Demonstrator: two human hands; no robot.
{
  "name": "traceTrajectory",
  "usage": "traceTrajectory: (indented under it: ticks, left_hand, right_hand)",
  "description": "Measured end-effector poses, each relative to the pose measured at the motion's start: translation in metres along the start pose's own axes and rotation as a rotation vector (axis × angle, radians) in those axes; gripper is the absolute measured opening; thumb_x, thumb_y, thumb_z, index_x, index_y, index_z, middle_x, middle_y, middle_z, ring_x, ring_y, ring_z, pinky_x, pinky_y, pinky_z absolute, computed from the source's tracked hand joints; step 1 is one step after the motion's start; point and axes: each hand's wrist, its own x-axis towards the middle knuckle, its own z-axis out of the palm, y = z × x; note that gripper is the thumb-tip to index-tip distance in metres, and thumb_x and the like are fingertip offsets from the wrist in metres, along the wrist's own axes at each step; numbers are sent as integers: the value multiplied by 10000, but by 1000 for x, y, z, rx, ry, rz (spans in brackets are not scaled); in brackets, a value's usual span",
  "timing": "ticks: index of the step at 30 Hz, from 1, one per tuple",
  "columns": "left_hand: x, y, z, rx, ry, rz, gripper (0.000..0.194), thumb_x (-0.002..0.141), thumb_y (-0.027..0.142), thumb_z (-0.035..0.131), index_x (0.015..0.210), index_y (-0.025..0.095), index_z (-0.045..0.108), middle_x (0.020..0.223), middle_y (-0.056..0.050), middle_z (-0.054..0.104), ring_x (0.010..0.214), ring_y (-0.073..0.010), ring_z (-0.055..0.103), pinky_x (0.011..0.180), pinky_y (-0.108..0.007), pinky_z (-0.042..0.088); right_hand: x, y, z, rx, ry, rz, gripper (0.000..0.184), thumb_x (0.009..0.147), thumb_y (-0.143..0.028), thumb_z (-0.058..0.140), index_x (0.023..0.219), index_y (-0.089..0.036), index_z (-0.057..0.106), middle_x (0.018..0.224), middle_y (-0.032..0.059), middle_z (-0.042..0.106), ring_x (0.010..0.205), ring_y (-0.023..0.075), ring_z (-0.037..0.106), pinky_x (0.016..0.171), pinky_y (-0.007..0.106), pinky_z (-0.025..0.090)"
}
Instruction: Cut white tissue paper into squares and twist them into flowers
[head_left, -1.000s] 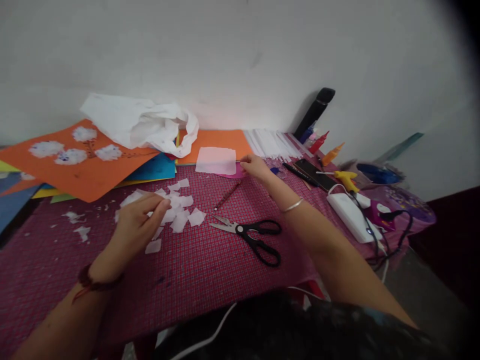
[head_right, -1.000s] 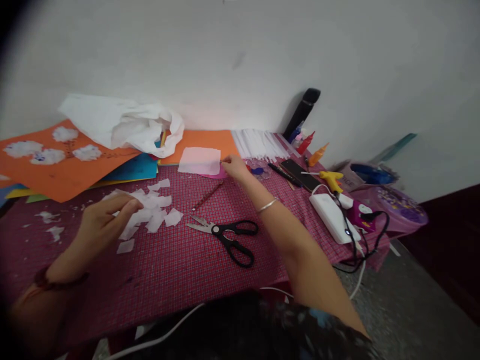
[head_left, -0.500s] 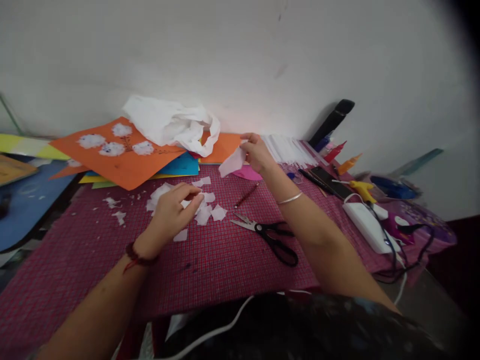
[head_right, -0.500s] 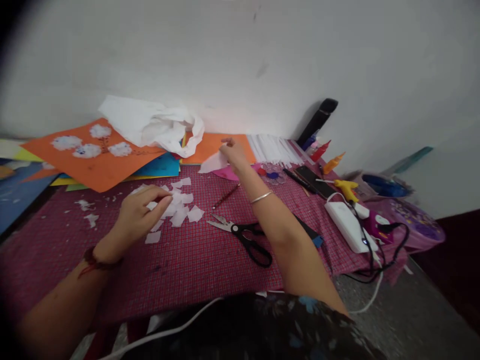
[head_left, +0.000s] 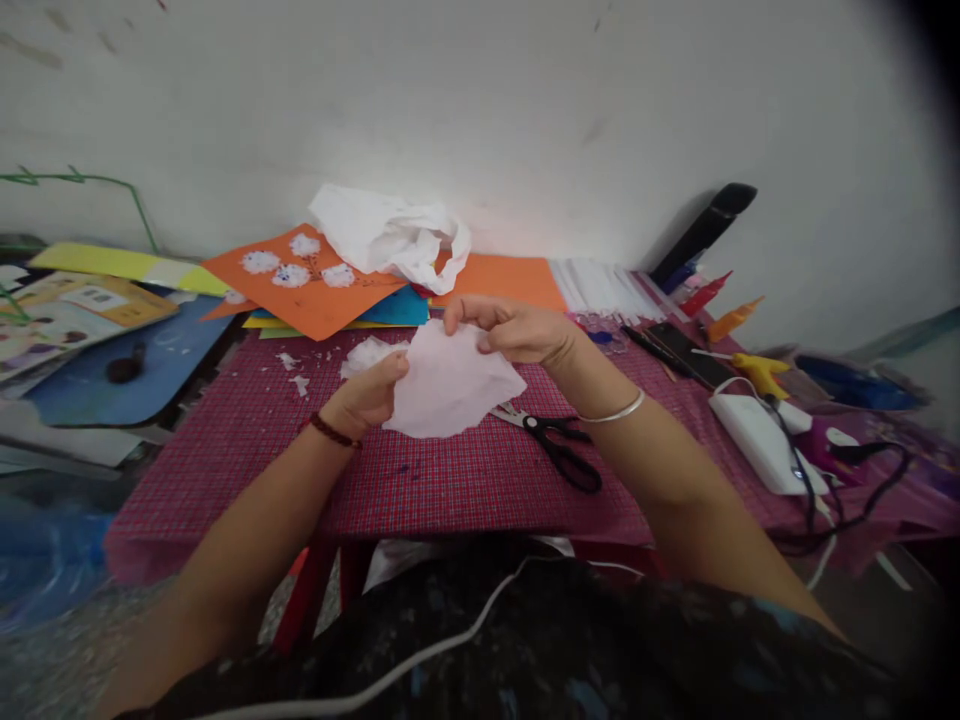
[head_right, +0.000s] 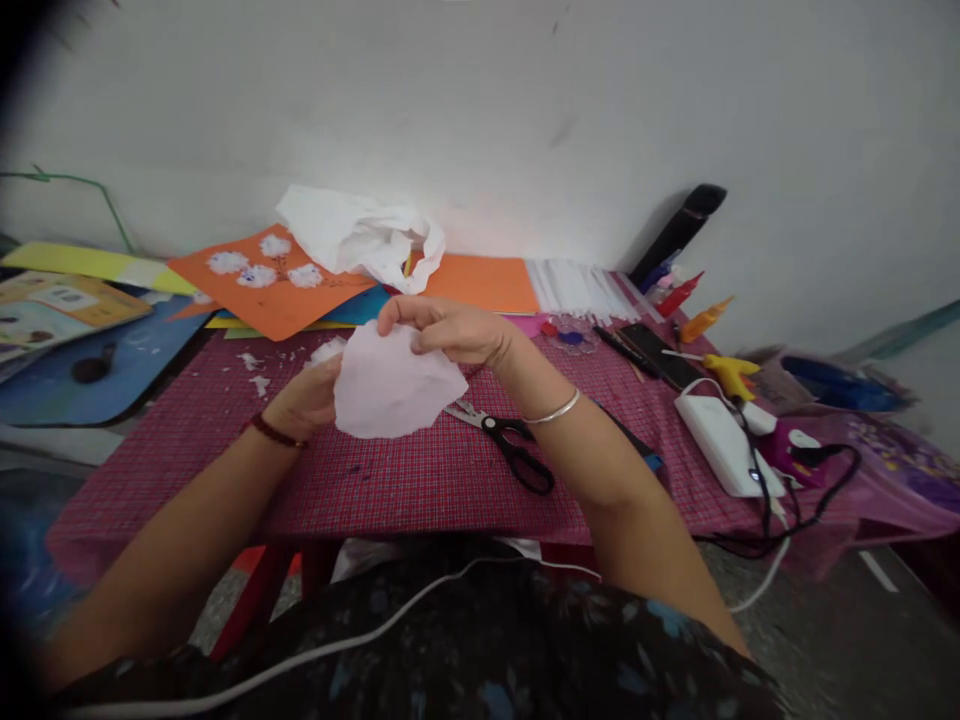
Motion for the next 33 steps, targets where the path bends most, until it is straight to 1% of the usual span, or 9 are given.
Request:
traceTrajectory:
  ticks: [2, 4, 6, 9, 12, 17, 21, 26, 33]
  left_hand:
    - [-4, 4, 5, -178, -101, -108, 637, 720, 734, 624, 1057, 197, 683, 936, -127, 739, 871, -311, 719, 732, -454, 589]
    - [-4, 7, 11, -311, -141, -210, 553, 650, 547, 800, 1051, 184, 688, 949, -117, 750, 857, -296, 721, 759, -438, 587]
    - [-1, 8, 17, -384, -41, -232, 496, 630, 384, 855, 1050, 172, 696, 958, -104, 759, 870, -272, 718, 809, -421, 580]
    - [6, 6, 24, -497, 191, -169, 436, 638, 297, 851, 1031, 167, 713, 975, -89, 763, 934, -249, 711, 895, -397, 558]
    - [10, 2, 26, -547, 324, -135, 404, 641, 267, 841, 1015, 165, 730, 974, -83, 763, 953, -237, 706, 910, -376, 554]
    - [11, -4, 26, -424, 269, -155, 342, 642, 259, 838, 958, 154, 757, 890, -71, 763, 840, -203, 707, 803, -322, 574]
    - [9, -2, 19, -250, 193, -214, 227, 665, 243, 823, 865, 154, 759, 745, -34, 732, 675, -146, 660, 648, -257, 552]
    - [7, 11, 11, -337, 185, -162, 218, 673, 226, 835, 859, 153, 748, 723, -14, 698, 557, -88, 579, 518, -200, 468]
    - [5, 14, 13, -464, 230, -76, 246, 651, 134, 812, 887, 160, 750, 812, -29, 726, 701, -124, 657, 666, -248, 542]
  right_hand:
    - [1, 12, -3, 39, 19, 18, 361, 670, -256, 739, 985, -193, 574, 908, 29, 682, 679, 125, 618, 588, 226, 508]
    - [-1, 21, -5, 66, 98, 2, 383, 671, -267, 758, 1010, -195, 597, 889, 19, 684, 661, 123, 610, 580, 226, 508]
    - [-5, 30, -6, 132, 202, -75, 436, 717, -359, 754, 1101, -208, 611, 938, 30, 697, 745, 151, 644, 643, 250, 535]
    - [-15, 46, -3, 280, 333, -166, 552, 812, -597, 630, 1233, -242, 594, 1148, 69, 695, 1050, 229, 653, 847, 348, 555]
    - [-23, 67, 3, 354, 391, -87, 669, 723, -725, 656, 1161, -219, 650, 1196, 103, 697, 1122, 270, 641, 882, 381, 555]
    - [-24, 96, 11, 240, 524, -8, 492, 646, -504, 836, 998, -186, 703, 921, 62, 752, 850, 193, 695, 755, 315, 567]
    - [-27, 101, 8, 135, 624, -50, 420, 654, -449, 839, 947, -181, 705, 888, 35, 742, 736, 142, 654, 673, 277, 551]
    - [-43, 101, -4, 45, 612, -144, 410, 684, -472, 824, 949, -180, 712, 910, 36, 728, 762, 147, 646, 679, 287, 554]
    - [-55, 83, -6, -141, 565, -278, 331, 698, -456, 822, 904, -212, 734, 907, 14, 721, 868, 164, 637, 767, 309, 545]
